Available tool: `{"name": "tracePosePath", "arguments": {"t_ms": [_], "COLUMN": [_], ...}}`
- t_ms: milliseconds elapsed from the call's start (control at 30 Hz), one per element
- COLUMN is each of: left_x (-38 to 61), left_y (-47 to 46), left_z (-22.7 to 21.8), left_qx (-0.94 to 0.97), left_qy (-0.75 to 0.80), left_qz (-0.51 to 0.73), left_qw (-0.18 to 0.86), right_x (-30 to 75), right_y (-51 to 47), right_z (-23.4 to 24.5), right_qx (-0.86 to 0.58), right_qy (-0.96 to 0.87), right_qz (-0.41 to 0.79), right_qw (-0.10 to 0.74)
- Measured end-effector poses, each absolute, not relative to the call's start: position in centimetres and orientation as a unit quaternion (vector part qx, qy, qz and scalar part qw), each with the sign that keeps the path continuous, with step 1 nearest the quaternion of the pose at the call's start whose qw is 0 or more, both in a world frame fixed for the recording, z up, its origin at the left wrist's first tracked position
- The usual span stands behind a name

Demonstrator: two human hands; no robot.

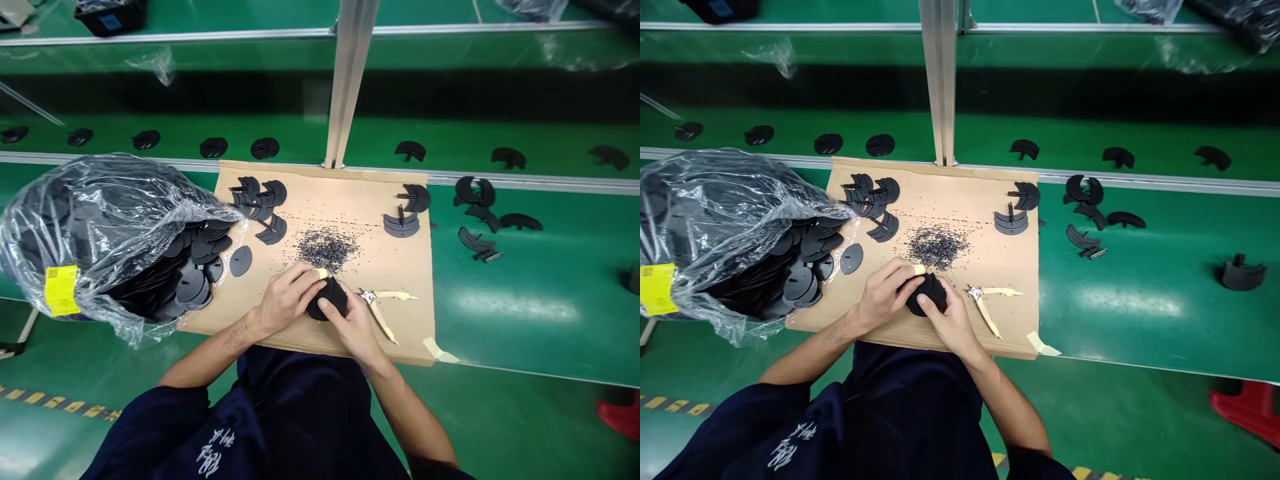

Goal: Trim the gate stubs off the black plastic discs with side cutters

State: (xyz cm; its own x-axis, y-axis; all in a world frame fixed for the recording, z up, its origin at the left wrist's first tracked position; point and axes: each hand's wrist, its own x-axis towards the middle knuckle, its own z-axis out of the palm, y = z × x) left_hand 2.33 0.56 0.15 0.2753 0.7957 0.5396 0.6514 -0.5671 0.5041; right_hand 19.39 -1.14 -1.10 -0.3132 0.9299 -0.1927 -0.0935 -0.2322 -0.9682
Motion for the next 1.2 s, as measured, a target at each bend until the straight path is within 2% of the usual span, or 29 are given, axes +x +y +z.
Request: {"name": "tracePosePath", "arguments": {"t_ms": [200, 600, 867, 933, 1100, 1200], "left_x": [1.9, 2.8, 3.0, 2.9, 2.5, 2.2], "left_y": [0.7, 0.3, 0.0, -0.1, -0.4, -0.7], "left_z": [0.4, -0.3, -0.3, -0.1, 0.9, 1.2], "left_qx": [0.812, 0.788, 0.773, 0.754, 0.696, 0.691], "left_qy": [0.444, 0.458, 0.457, 0.467, 0.473, 0.457], "left_qz": [0.378, 0.403, 0.433, 0.448, 0.448, 0.452], "left_qw": [0.028, 0.081, 0.081, 0.115, 0.302, 0.331], "right_x": [19.0, 19.2, 19.1, 19.2, 19.4, 19.6], "right_y": [-1.2, -1.2, -1.4, -1.5, -2.0, -2.3], "right_z": [-1.0, -0.7, -0.7, -0.6, -0.8, -1.0], "right_qx": [-0.436, -0.463, -0.468, -0.461, -0.467, -0.471], "right_qy": [-0.481, -0.509, -0.526, -0.532, -0.535, -0.545], "right_qz": [0.660, 0.622, 0.588, 0.579, 0.545, 0.528], "right_qw": [0.380, 0.374, 0.398, 0.411, 0.445, 0.450]}}
